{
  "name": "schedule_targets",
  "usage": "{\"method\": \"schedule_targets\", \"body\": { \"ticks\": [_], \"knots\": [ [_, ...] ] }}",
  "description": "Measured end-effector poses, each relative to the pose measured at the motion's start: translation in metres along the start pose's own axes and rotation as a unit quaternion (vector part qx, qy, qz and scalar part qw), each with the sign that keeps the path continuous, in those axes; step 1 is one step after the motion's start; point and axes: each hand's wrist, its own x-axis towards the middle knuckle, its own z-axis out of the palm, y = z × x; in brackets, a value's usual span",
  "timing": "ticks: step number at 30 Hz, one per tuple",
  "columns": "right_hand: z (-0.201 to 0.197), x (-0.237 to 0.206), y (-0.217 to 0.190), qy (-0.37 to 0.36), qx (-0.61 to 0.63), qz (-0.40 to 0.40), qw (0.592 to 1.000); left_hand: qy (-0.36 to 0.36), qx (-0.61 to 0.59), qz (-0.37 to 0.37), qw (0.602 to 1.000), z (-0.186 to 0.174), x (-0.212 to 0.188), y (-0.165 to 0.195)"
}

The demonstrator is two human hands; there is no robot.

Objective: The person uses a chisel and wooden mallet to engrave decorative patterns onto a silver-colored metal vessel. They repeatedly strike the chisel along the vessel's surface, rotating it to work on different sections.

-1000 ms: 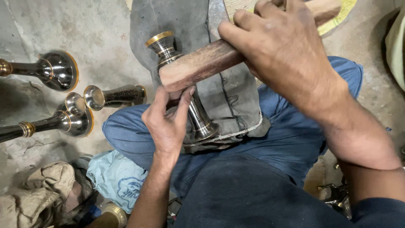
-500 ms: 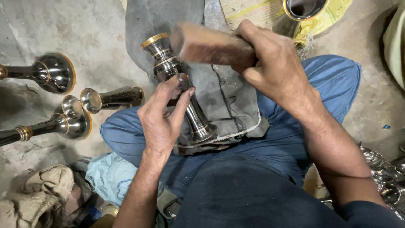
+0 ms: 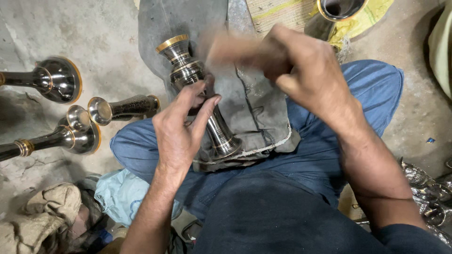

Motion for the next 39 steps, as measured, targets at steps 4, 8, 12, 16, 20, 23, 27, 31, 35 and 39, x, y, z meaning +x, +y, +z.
{"method": "schedule_targets", "body": {
  "ticks": [4,8,12,16,20,23,27,31,35,39],
  "knots": [
    [0.001,-0.006,0.008,-0.037,-0.115,-0.006,0.993,-0.037,0.010,-0.004,0.999,-0.005,0.009,0.002],
    [0.003,-0.016,0.013,-0.036,-0.060,0.038,0.997,-0.073,0.012,0.039,0.996,-0.008,0.018,0.004],
    [0.010,-0.030,0.016,-0.002,0.007,0.081,0.997,-0.101,0.019,0.053,0.993,-0.012,0.024,0.005],
    [0.018,-0.040,0.023,-0.029,0.007,0.118,0.993,-0.117,0.029,0.059,0.991,-0.014,0.024,0.005],
    [0.019,-0.047,0.025,-0.038,0.083,0.167,0.982,-0.133,0.022,0.049,0.990,-0.013,0.020,-0.001],
    [0.016,-0.051,0.022,-0.036,0.010,0.109,0.993,-0.155,-0.009,0.045,0.987,-0.009,0.021,-0.010],
    [0.019,-0.049,0.014,-0.009,0.018,0.161,0.987,-0.106,-0.066,0.026,0.992,-0.014,0.019,-0.019],
    [0.018,-0.047,0.005,0.043,0.042,0.130,0.990,-0.145,-0.017,0.089,0.985,-0.021,0.024,-0.018],
    [0.022,-0.052,-0.003,0.067,0.026,0.175,0.982,-0.191,-0.007,0.115,0.975,-0.030,0.038,-0.013],
    [0.039,-0.059,-0.002,0.158,0.105,0.243,0.951,-0.236,-0.010,0.134,0.962,-0.031,0.049,-0.007]
  ]
}}
